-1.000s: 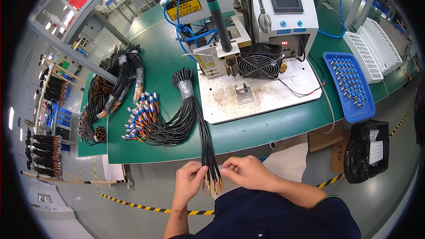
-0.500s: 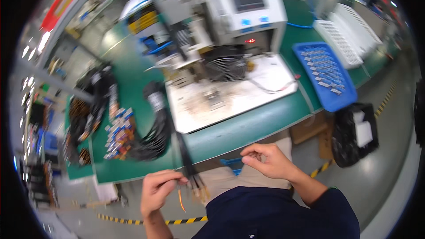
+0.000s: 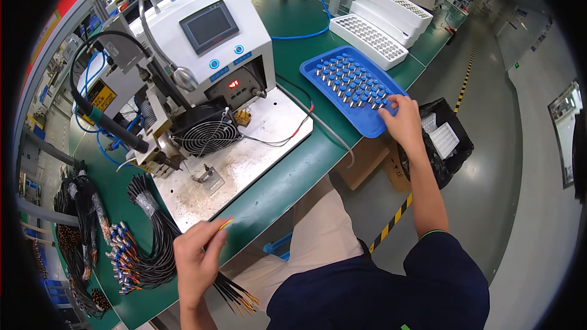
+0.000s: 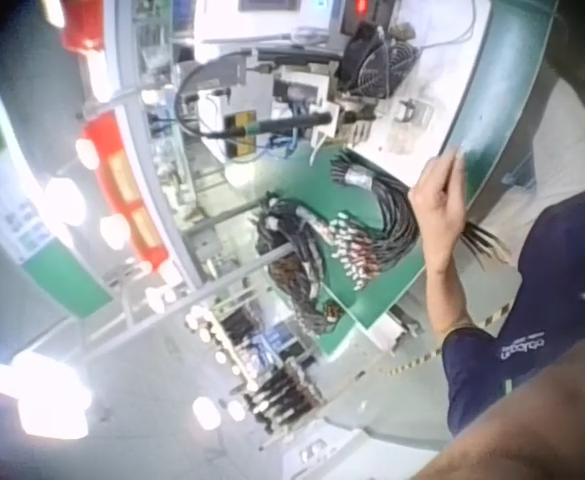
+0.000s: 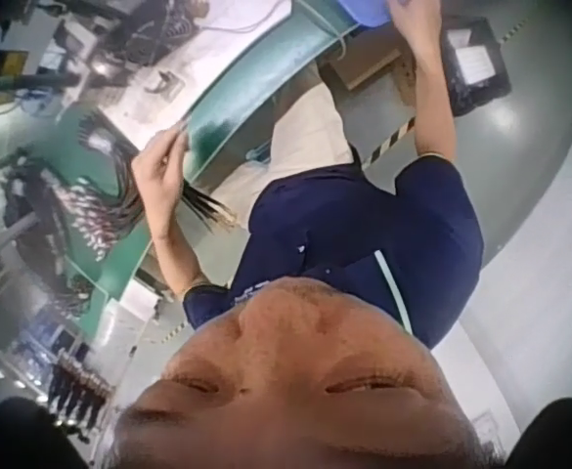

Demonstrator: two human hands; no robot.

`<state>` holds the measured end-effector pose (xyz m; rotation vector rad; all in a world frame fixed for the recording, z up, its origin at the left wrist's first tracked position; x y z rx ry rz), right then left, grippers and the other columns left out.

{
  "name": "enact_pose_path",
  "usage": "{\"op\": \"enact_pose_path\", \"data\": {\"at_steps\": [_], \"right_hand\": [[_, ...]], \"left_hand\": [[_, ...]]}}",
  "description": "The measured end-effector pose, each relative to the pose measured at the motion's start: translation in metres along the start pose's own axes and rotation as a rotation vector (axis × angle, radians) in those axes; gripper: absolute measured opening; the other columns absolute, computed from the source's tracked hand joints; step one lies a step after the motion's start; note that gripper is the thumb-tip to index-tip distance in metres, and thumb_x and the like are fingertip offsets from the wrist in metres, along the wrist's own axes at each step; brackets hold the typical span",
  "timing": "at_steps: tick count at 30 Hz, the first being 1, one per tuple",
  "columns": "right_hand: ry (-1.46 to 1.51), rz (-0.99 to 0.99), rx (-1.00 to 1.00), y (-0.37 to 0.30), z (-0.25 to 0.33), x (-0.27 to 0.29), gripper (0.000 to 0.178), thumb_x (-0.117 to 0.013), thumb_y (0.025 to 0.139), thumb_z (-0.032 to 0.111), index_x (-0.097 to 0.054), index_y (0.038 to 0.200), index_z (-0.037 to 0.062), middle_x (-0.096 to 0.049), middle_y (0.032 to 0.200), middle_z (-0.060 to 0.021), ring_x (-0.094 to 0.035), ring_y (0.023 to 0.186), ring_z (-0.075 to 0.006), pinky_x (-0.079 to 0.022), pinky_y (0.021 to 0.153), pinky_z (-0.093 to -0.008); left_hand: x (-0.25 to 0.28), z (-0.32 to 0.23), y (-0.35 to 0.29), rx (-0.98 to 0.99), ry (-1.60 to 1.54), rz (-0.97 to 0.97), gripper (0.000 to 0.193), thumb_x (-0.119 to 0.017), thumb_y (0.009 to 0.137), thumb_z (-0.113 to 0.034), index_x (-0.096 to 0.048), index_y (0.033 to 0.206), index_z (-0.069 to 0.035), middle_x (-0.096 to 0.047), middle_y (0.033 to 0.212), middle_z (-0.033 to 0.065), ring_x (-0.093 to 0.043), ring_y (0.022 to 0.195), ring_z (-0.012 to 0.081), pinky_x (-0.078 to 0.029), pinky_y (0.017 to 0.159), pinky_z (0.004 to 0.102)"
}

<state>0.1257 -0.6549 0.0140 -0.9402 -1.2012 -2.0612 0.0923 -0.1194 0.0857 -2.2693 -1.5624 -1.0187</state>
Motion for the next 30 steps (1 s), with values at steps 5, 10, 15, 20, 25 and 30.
{"op": "enact_pose_path", "data": {"at_steps": [5,10,15,20,25,30], "right_hand": [[0.027,0.178,-0.118,0.018,-0.015,-0.026,0.037,-0.087,0.086,0.023,-0.079,0.113,-0.0013,-0.078,0.097,-0.0190,-0.076,0.094,-0.0382,-0.059,0.084,-0.0470],[0.044,-0.012,-0.082,0.015,-0.024,-0.020,0.031,-0.087,0.091,0.023,-0.076,0.107,-0.0005,-0.074,0.089,-0.0117,-0.071,0.077,-0.0222,-0.057,0.074,-0.0383],[0.727,0.226,-0.007,-0.019,0.090,-0.008,0.022,-0.082,0.094,0.008,-0.074,0.111,-0.0041,-0.076,0.099,-0.0108,-0.072,0.086,-0.0159,-0.057,0.077,-0.0310],[0.869,0.559,0.318,-0.067,0.211,-0.023,0.023,-0.082,0.096,0.005,-0.076,0.116,-0.0036,-0.074,0.101,-0.0079,-0.068,0.086,-0.0111,-0.055,0.078,-0.0260],[0.962,0.762,0.451,-0.091,0.290,-0.055,0.026,-0.083,0.098,0.012,-0.075,0.116,-0.0041,-0.075,0.100,-0.0090,-0.065,0.081,-0.0125,-0.054,0.074,-0.0283],[1.079,0.894,0.398,-0.095,0.330,-0.083,0.028,-0.083,0.099,0.013,-0.073,0.119,-0.0042,-0.077,0.103,-0.0081,-0.064,0.083,-0.0122,-0.055,0.077,-0.0293]], "left_hand": [[-0.023,0.036,0.012,0.441,-0.521,0.074,0.023,-0.073,0.109,-0.013,-0.078,0.122,0.006,-0.073,0.085,0.0015,-0.061,0.072,0.0062,-0.047,0.063,0.0238],[-0.030,0.059,0.023,0.504,-0.850,0.046,0.023,-0.070,0.112,-0.017,-0.074,0.125,0.002,-0.073,0.081,0.0060,-0.047,0.060,0.0045,-0.032,0.054,0.0220],[-0.018,0.068,0.016,0.551,-0.966,0.040,0.022,-0.068,0.114,-0.017,-0.075,0.122,0.002,-0.075,0.083,0.0072,-0.055,0.063,0.0055,-0.039,0.056,0.0209],[-0.012,0.086,0.011,0.527,-0.921,-0.153,0.023,-0.067,0.114,-0.016,-0.072,0.128,0.002,-0.080,0.092,0.0144,-0.061,0.063,0.0098,-0.044,0.056,0.0223],[-0.001,0.107,0.004,0.426,-0.716,-0.326,0.026,-0.069,0.112,-0.012,-0.069,0.135,0.001,-0.081,0.098,0.0153,-0.059,0.064,0.0070,-0.041,0.054,0.0206],[0.009,0.118,0.012,0.328,-0.554,-0.427,0.020,-0.072,0.110,-0.012,-0.073,0.122,0.004,-0.077,0.095,0.0039,-0.059,0.076,0.0051,-0.046,0.068,0.0224]]}}
Point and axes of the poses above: each hand's wrist, its own y-axis towards the middle knuckle, its own x-axis out of the back of the hand, z = x × y, the point moved 4 cm from there along y, towards the middle knuckle
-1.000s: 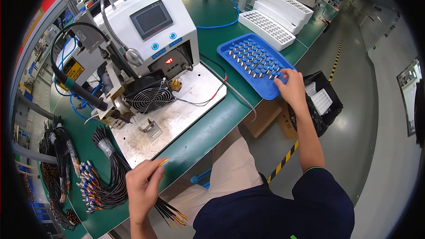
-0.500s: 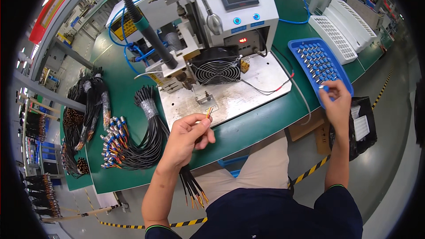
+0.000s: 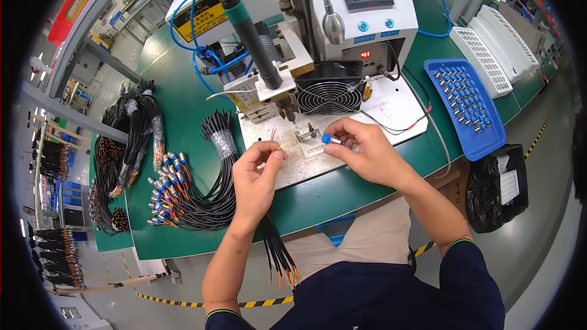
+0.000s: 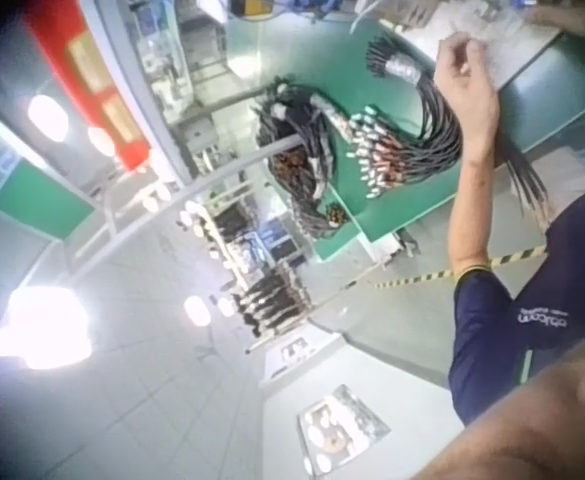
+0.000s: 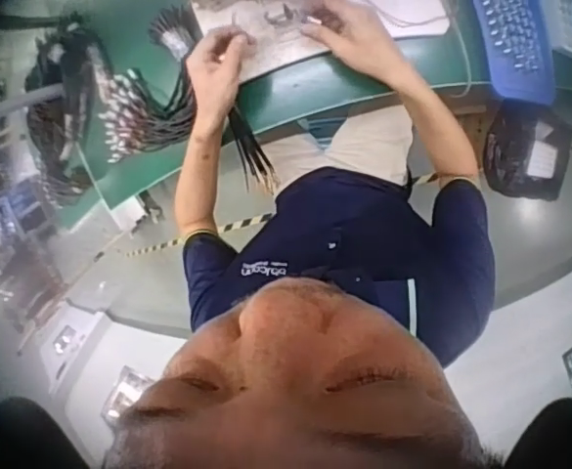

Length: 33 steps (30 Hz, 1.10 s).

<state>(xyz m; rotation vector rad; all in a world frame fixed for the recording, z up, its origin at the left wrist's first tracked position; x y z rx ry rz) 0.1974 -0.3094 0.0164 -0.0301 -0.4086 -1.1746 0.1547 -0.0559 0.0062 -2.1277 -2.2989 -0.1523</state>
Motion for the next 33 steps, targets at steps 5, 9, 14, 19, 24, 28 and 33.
{"op": "enact_pose_path", "data": {"at_steps": [5,9,14,19,24,28,33], "right_hand": [[-0.020,0.051,-0.001,0.019,0.002,-0.007,0.031,-0.084,0.100,0.014,-0.073,0.123,-0.0032,-0.075,0.103,-0.0067,-0.063,0.084,-0.0109,-0.054,0.076,-0.0282],[0.070,0.071,-0.060,0.028,-0.009,-0.007,0.032,-0.083,0.102,0.017,-0.073,0.124,-0.0029,-0.074,0.105,-0.0033,-0.061,0.086,-0.0071,-0.053,0.077,-0.0259],[0.257,0.055,-0.112,0.036,-0.019,-0.015,0.026,-0.076,0.107,0.018,-0.073,0.121,-0.0047,-0.072,0.098,-0.0018,-0.060,0.083,-0.0060,-0.052,0.074,-0.0259],[0.218,-0.004,-0.086,0.040,-0.012,-0.017,0.024,-0.071,0.110,0.016,-0.072,0.120,-0.0063,-0.072,0.092,-0.0031,-0.061,0.081,-0.0073,-0.053,0.074,-0.0267],[0.243,0.056,-0.097,0.040,-0.020,-0.025,0.025,-0.068,0.110,0.007,-0.067,0.132,-0.0043,-0.071,0.110,-0.0028,-0.067,0.102,-0.0073,-0.056,0.091,-0.0252],[0.271,0.067,-0.074,0.040,-0.025,-0.027,0.027,-0.069,0.108,0.001,-0.066,0.134,-0.0043,-0.071,0.116,-0.0042,-0.068,0.108,-0.0085,-0.056,0.096,-0.0261],[0.334,0.092,-0.067,0.042,-0.023,-0.031,0.027,-0.070,0.108,0.001,-0.066,0.134,-0.0041,-0.072,0.121,-0.0057,-0.070,0.110,-0.0093,-0.058,0.097,-0.0269]], "left_hand": [[0.002,0.001,0.024,-0.014,0.153,0.049,0.018,-0.073,0.110,-0.015,-0.076,0.114,0.002,-0.068,0.090,-0.0039,-0.054,0.076,0.0013,-0.039,0.061,0.0204],[0.003,0.007,0.035,0.054,0.162,0.073,0.020,-0.072,0.111,-0.017,-0.077,0.111,0.003,-0.065,0.088,-0.0044,-0.049,0.069,0.0016,-0.037,0.056,0.0225],[-0.002,0.010,0.037,0.276,-0.090,0.111,0.020,-0.068,0.114,-0.017,-0.074,0.113,0.002,-0.065,0.087,-0.0005,-0.045,0.062,0.0023,-0.033,0.051,0.0241],[-0.005,0.013,0.040,0.319,-0.216,0.171,0.017,-0.068,0.113,-0.015,-0.071,0.113,0.002,-0.066,0.087,0.0008,-0.044,0.060,0.0022,-0.031,0.051,0.0220],[-0.008,0.017,0.041,0.222,-0.112,0.122,0.015,-0.070,0.111,-0.013,-0.074,0.112,0.002,-0.063,0.080,-0.0036,-0.043,0.059,0.0019,-0.031,0.052,0.0231],[-0.012,0.015,0.042,0.107,-0.048,0.109,0.013,-0.073,0.109,-0.011,-0.076,0.112,0.002,-0.060,0.076,-0.0068,-0.045,0.060,0.0013,-0.031,0.052,0.0233],[-0.008,0.018,0.042,0.138,-0.067,0.131,0.012,-0.075,0.107,-0.008,-0.077,0.111,0.004,-0.069,0.091,-0.0054,-0.055,0.077,0.0007,-0.043,0.068,0.0200]]}}
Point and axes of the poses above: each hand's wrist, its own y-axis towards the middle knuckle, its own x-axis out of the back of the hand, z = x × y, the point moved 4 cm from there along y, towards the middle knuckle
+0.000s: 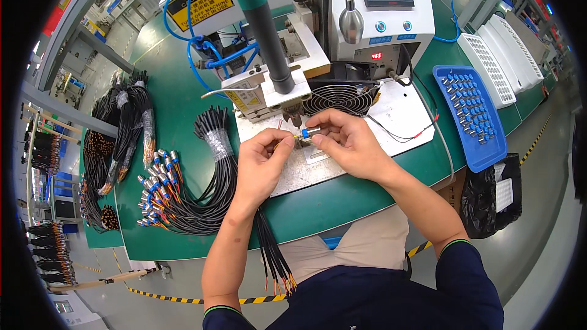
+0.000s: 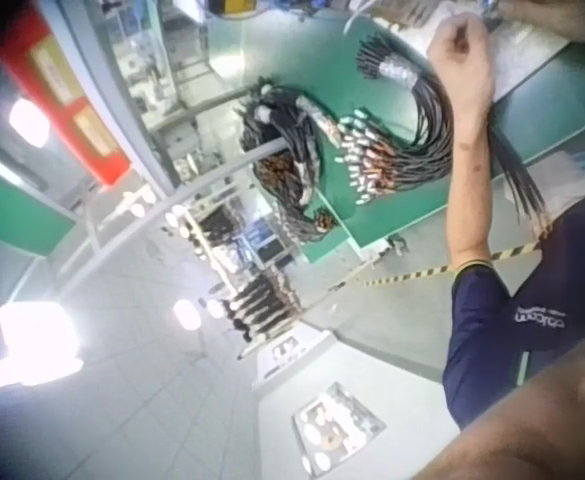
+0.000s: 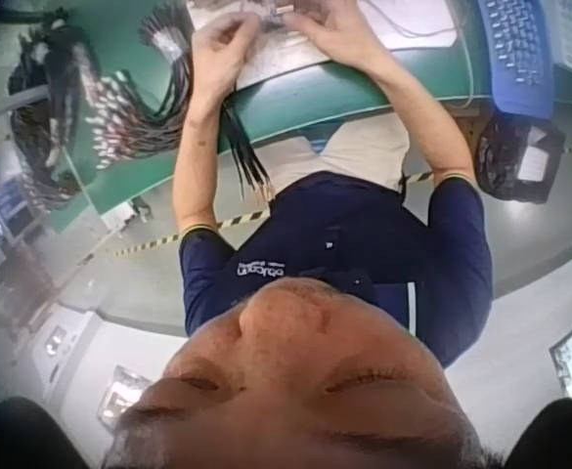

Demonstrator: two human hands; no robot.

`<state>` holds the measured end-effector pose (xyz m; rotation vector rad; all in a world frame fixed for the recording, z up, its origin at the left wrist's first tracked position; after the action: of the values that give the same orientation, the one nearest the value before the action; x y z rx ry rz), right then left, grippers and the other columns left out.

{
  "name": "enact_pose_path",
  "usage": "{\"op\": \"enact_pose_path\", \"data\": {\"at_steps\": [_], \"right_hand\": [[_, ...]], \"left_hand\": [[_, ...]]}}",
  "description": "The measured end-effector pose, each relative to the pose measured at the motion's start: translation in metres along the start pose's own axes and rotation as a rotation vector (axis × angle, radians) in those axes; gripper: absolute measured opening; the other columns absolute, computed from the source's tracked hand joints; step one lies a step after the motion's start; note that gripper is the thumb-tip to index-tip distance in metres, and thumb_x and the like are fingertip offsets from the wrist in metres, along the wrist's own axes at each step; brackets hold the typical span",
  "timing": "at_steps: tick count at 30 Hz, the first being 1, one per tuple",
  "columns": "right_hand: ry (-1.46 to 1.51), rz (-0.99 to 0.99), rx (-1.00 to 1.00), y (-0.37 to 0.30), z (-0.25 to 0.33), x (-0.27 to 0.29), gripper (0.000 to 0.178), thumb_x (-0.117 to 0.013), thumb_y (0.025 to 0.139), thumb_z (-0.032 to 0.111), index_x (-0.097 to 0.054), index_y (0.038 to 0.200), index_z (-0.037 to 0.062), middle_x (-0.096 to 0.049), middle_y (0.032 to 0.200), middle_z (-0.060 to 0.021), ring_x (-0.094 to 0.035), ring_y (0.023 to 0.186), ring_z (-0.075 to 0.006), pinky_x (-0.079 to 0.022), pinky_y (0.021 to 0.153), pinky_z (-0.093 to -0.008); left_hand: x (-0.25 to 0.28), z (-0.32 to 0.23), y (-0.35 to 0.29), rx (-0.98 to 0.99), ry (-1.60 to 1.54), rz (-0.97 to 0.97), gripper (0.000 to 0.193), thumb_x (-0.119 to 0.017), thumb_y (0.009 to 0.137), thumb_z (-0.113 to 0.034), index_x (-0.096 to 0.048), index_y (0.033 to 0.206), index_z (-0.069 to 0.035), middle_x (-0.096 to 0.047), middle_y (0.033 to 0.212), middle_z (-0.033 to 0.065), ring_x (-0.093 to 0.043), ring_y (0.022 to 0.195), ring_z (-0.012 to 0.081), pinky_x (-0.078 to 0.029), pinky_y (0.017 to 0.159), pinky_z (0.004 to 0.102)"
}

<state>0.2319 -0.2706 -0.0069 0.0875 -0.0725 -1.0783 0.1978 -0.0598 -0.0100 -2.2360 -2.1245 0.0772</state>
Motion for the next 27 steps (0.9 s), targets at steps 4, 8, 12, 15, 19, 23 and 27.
{"op": "enact_pose_path", "data": {"at_steps": [4,8,12,15,19,23,27], "right_hand": [[0.020,-0.003,-0.039,0.0017,-0.0039,0.0005,0.028,-0.071,0.108,0.003,-0.066,0.134,-0.0048,-0.073,0.121,-0.0064,-0.071,0.110,-0.0095,-0.058,0.096,-0.0270],[-0.049,-0.007,-0.045,0.0021,-0.0051,0.0021,0.028,-0.071,0.108,0.003,-0.067,0.135,-0.0058,-0.075,0.120,-0.0074,-0.072,0.109,-0.0101,-0.059,0.095,-0.0276],[-0.078,-0.007,-0.039,0.0023,-0.0042,0.0014,0.029,-0.071,0.107,0.002,-0.068,0.135,-0.0063,-0.075,0.121,-0.0083,-0.072,0.108,-0.0104,-0.059,0.095,-0.0278],[-0.077,-0.010,-0.036,0.0021,-0.0068,0.0019,0.029,-0.071,0.108,0.003,-0.068,0.135,-0.0063,-0.075,0.121,-0.0084,-0.072,0.108,-0.0104,-0.059,0.095,-0.0278],[-0.085,-0.011,-0.039,0.0020,-0.0065,0.0020,0.029,-0.070,0.108,0.003,-0.068,0.135,-0.0063,-0.075,0.121,-0.0084,-0.072,0.108,-0.0104,-0.059,0.095,-0.0277],[-0.098,-0.011,-0.036,0.0021,-0.0065,0.0018,0.029,-0.070,0.108,0.002,-0.068,0.135,-0.0065,-0.075,0.121,-0.0085,-0.072,0.107,-0.0104,-0.059,0.095,-0.0277],[-0.109,-0.008,-0.036,0.0024,-0.0056,0.0017,0.029,-0.071,0.107,0.002,-0.068,0.135,-0.0067,-0.076,0.121,-0.0087,-0.072,0.108,-0.0103,-0.059,0.096,-0.0280]], "left_hand": [[-0.0010,0.0003,0.0011,-0.054,0.028,0.001,0.012,-0.075,0.106,-0.005,-0.077,0.109,0.006,-0.071,0.100,-0.0011,-0.057,0.083,0.0031,-0.045,0.072,0.0211],[-0.0029,-0.0018,0.0012,-0.082,0.040,0.006,0.011,-0.075,0.105,-0.004,-0.077,0.108,0.007,-0.071,0.105,0.0013,-0.058,0.084,0.0042,-0.045,0.073,0.0216],[-0.0033,-0.0006,0.0024,-0.108,0.061,0.012,0.011,-0.075,0.104,-0.004,-0.078,0.108,0.006,-0.071,0.103,0.0013,-0.057,0.083,0.0045,-0.045,0.073,0.0217],[-0.0052,-0.0019,0.0020,-0.117,0.077,0.009,0.011,-0.075,0.104,-0.004,-0.078,0.108,0.006,-0.071,0.103,0.0015,-0.057,0.083,0.0048,-0.045,0.073,0.0220],[-0.0052,-0.0014,0.0023,-0.144,0.111,-0.006,0.012,-0.075,0.104,-0.004,-0.078,0.108,0.007,-0.071,0.102,0.0020,-0.057,0.083,0.0054,-0.044,0.073,0.0222],[-0.0069,-0.0028,0.0012,-0.164,0.113,-0.031,0.012,-0.075,0.103,-0.004,-0.078,0.107,0.007,-0.071,0.101,0.0021,-0.056,0.082,0.0057,-0.044,0.072,0.0225],[-0.0069,-0.0020,0.0014,-0.172,0.128,-0.037,0.012,-0.075,0.103,-0.004,-0.078,0.106,0.007,-0.071,0.100,0.0016,-0.055,0.080,0.0052,-0.043,0.070,0.0226]]}}
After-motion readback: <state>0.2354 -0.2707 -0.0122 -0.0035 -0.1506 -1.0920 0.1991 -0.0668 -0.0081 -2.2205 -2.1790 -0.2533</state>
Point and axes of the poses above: each hand's wrist, its own y-axis towards the middle knuckle, its own x-axis out of the back of the hand, z = x × y, the point moved 4 cm from there along y, towards the middle knuckle
